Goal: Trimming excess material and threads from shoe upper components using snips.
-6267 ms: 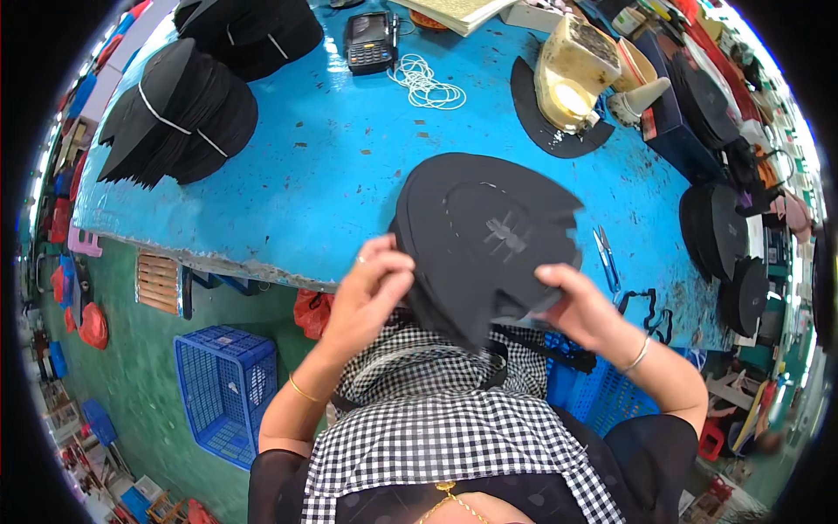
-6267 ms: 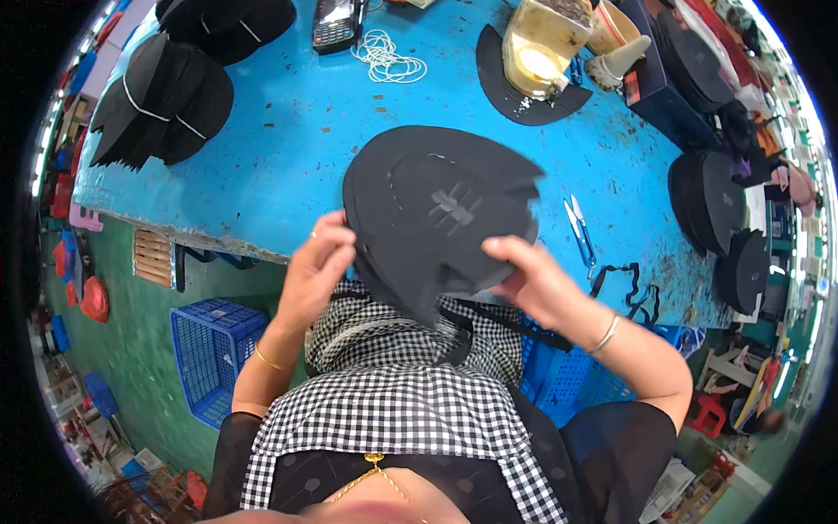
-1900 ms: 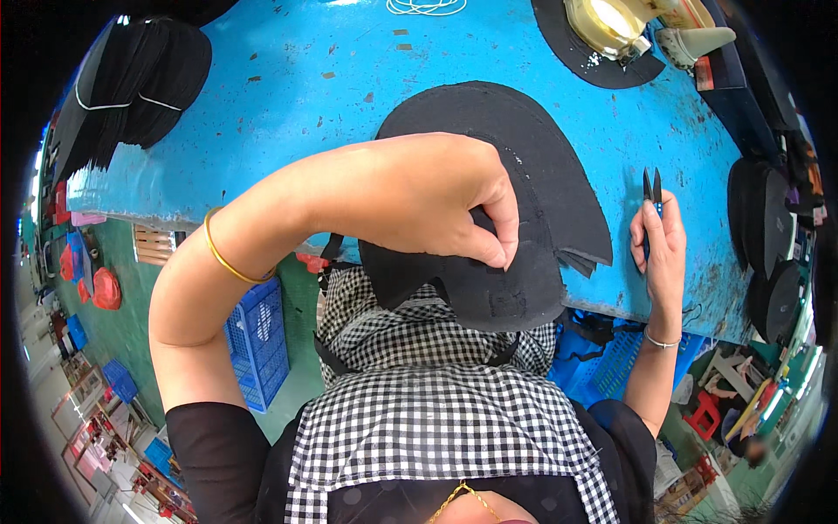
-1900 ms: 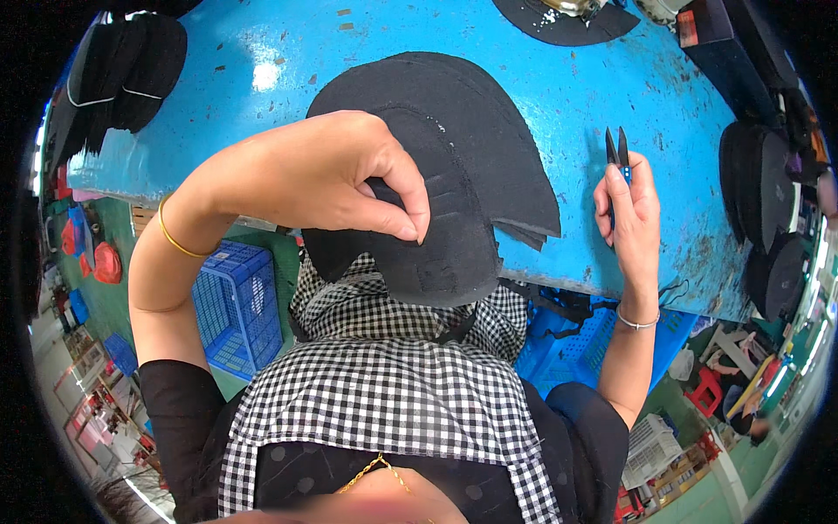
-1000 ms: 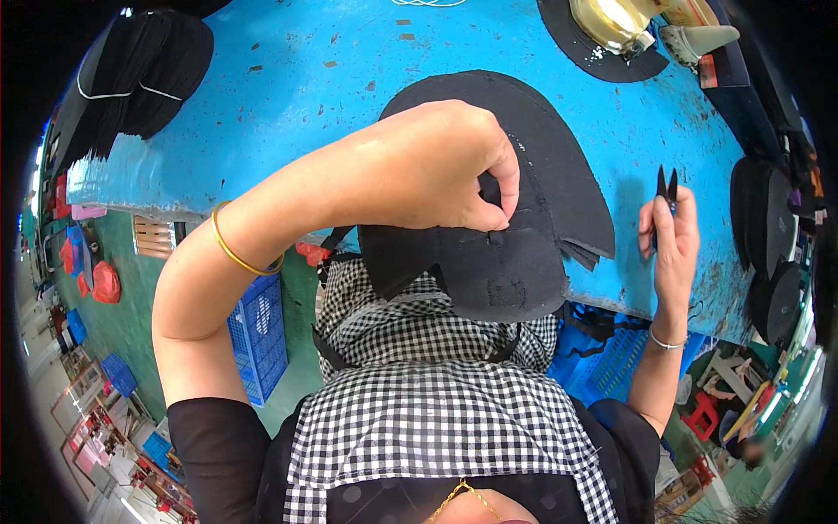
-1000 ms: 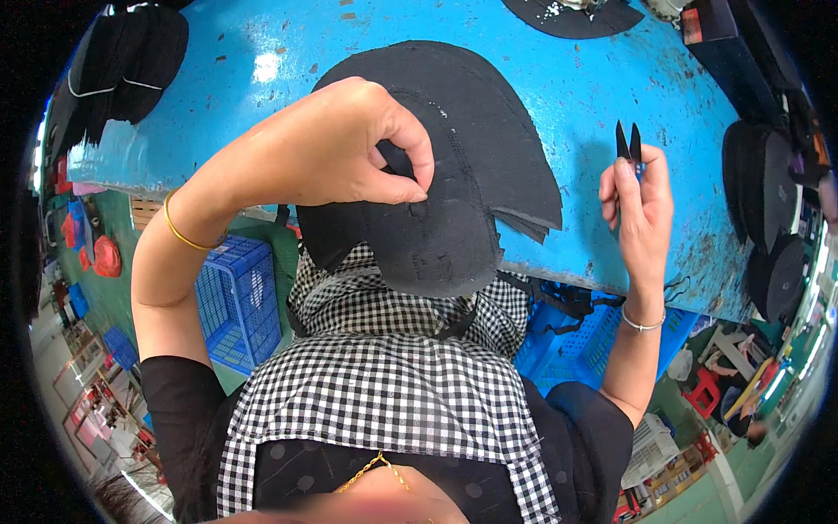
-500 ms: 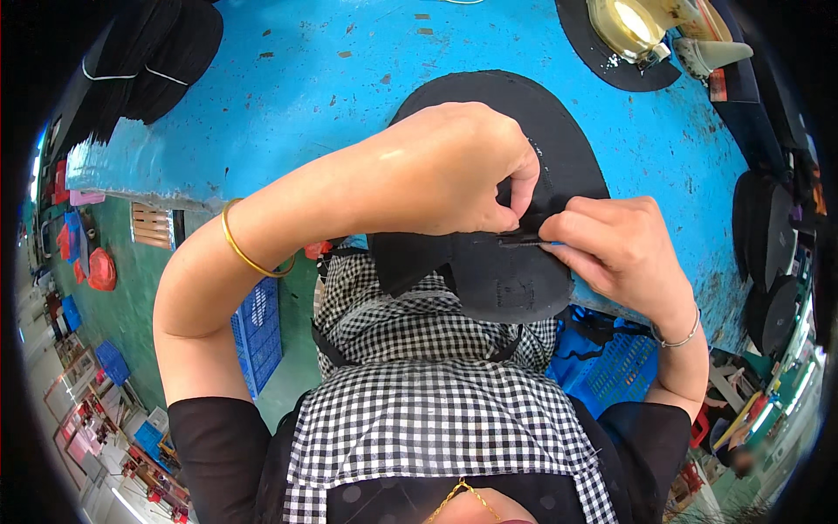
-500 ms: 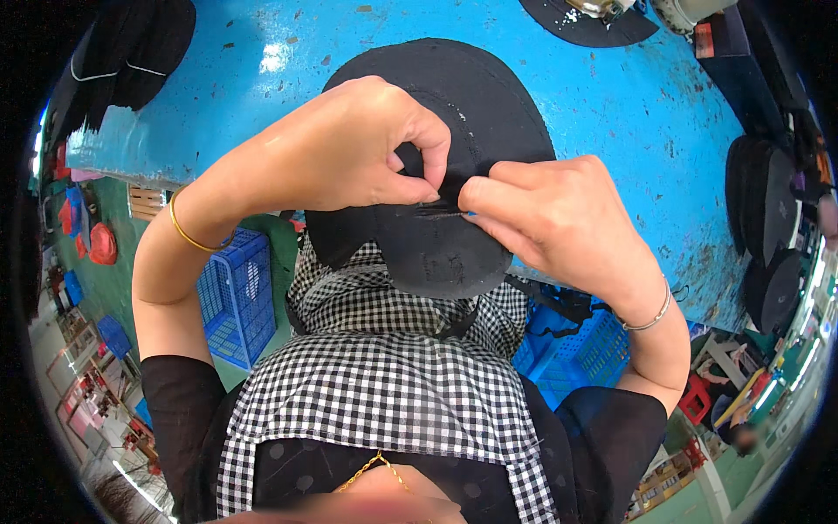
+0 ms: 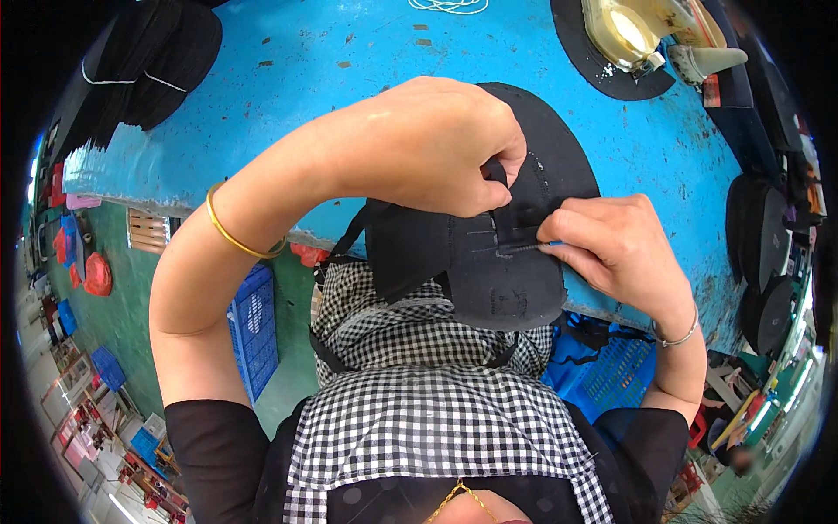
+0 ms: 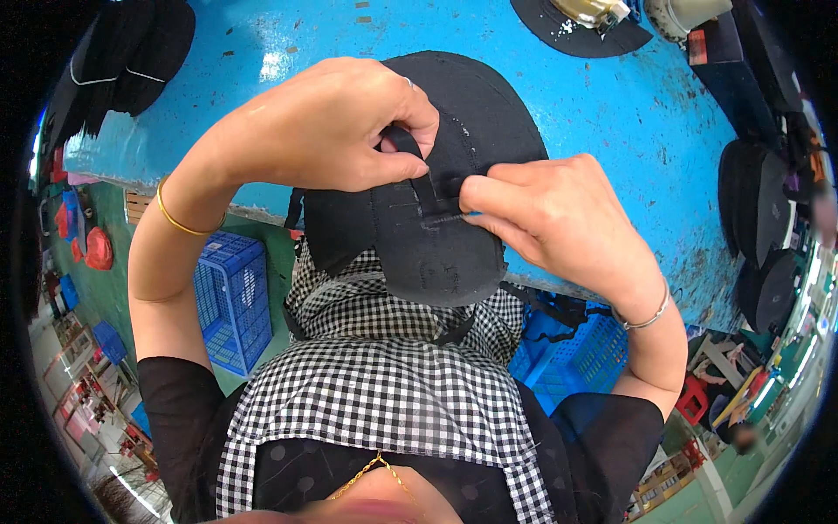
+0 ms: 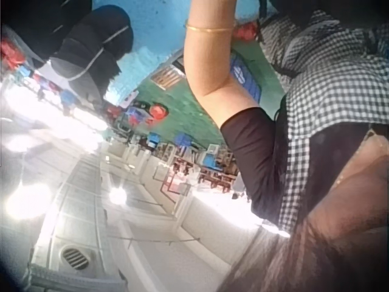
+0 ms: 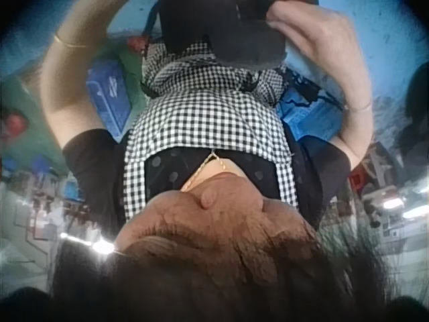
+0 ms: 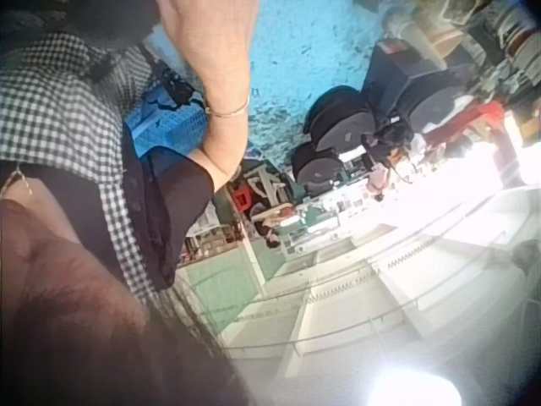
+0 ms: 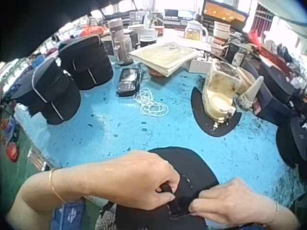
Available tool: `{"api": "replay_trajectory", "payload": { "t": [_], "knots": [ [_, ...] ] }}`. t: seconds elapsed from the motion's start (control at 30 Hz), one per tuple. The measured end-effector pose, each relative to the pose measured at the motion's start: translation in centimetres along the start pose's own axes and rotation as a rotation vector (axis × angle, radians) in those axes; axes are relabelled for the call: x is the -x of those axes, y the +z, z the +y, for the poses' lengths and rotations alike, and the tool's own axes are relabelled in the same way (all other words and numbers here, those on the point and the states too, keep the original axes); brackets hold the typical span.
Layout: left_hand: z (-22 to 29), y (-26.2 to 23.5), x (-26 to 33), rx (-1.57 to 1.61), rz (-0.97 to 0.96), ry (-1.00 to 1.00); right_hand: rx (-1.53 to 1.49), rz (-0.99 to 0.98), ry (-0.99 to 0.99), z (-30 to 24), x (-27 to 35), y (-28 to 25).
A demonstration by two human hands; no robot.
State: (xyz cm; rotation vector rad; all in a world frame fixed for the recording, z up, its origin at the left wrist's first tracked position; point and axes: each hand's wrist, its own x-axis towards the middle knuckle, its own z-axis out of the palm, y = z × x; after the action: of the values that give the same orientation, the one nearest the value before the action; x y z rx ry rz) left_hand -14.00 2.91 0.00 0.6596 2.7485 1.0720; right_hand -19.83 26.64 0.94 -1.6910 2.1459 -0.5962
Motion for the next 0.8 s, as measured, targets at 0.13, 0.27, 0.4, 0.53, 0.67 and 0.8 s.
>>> {"api": "replay_trajectory", "payload": {
  "t": [0.13, 0.27, 0.4, 0.53, 0.67, 0.8],
  "knots": [
    [0.0, 0.3, 0.0, -0.101, 0.024, 0.013, 0.224, 0.167, 0.002, -0.2, -0.9, 0.3],
    [0.1, 0.2, 0.2, -0.095, -0.052, -0.018, 0.153, 0.024, -0.052, -0.6, -0.5, 0.0],
    [-0.5, 0.1, 0.5, -0.011, -0.029, 0.045, 0.176, 0.126, 0.051, -0.3, -0.9, 0.5],
    [-0.4, -0.3, 0.6, 0.044, -0.086, 0.016, 0.074, 0.108, 0.202, -0.7, -0.5, -0.8],
    [-0.9, 0.2, 0.8, 0.059, -0.039, 0.053, 0.009, 0.139, 0.140, -0.5, -1.4, 0.4],
    [-1.2, 0.2, 0.7, 0.106, -0.007, 0.064, 0.059, 0.111, 0.151, 0.1, -1.5, 0.5]
  ]
}}
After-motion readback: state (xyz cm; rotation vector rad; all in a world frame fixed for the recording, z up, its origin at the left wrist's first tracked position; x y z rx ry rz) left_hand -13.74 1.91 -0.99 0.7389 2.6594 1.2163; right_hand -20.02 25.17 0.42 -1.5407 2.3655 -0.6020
